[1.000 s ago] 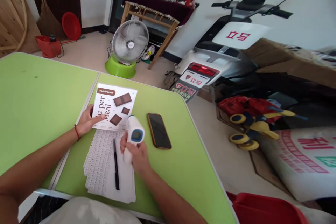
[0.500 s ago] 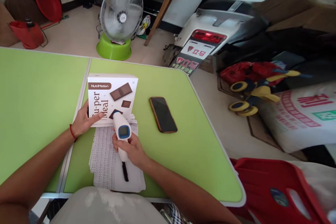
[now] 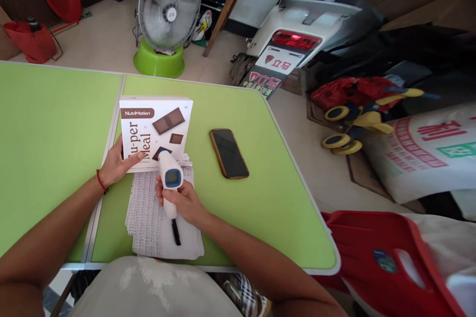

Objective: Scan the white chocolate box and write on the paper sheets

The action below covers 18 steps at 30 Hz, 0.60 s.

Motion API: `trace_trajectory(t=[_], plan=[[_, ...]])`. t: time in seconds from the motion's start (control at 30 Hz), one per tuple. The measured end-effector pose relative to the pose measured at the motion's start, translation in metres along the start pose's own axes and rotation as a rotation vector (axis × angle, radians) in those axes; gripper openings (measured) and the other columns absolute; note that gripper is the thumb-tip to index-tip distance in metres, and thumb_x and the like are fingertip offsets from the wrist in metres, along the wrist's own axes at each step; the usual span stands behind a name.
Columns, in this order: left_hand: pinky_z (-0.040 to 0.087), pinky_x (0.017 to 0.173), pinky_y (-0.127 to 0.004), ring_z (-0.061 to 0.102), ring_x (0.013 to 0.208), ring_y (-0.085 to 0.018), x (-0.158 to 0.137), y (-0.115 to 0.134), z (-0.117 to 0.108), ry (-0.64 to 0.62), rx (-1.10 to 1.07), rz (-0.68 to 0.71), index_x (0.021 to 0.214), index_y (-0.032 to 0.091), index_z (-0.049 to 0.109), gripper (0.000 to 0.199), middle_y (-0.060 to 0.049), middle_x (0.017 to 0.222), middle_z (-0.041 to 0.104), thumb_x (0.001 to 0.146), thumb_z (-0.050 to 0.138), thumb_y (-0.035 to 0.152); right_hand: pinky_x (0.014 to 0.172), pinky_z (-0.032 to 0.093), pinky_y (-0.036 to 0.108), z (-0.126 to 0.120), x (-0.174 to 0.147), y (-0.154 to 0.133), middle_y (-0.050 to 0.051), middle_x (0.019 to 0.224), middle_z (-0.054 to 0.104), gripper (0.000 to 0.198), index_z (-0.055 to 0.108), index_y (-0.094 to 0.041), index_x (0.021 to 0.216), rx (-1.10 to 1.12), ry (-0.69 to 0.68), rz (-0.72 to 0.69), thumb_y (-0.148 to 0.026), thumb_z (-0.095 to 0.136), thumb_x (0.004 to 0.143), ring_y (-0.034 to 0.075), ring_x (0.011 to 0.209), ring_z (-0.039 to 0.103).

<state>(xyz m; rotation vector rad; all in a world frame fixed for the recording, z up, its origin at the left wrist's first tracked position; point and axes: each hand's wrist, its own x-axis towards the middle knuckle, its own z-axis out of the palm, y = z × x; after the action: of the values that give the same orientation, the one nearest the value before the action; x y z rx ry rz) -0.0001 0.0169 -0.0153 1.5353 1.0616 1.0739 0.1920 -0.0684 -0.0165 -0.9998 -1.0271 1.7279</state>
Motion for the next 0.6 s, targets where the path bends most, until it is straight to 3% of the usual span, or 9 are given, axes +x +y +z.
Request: trace_trajectory(t=[0.6], plan=[[0.049, 0.096, -0.049, 0.061, 0.109, -0.033, 0.0006, 0.0019, -0.0009, -0.010, 0.030, -0.003, 0.117, 0.015, 0.056, 0.057, -0.013, 0.118, 0.065, 0.077, 0.071, 0.052, 0.054, 0.044, 0.027, -0.0008, 0.0006, -0.0036, -0.003, 0.060, 0.057, 0.016, 0.056, -0.020, 0.070, -0.037, -0.013, -0.015, -0.033, 0.066, 0.070, 0.011, 0.054, 0.052]])
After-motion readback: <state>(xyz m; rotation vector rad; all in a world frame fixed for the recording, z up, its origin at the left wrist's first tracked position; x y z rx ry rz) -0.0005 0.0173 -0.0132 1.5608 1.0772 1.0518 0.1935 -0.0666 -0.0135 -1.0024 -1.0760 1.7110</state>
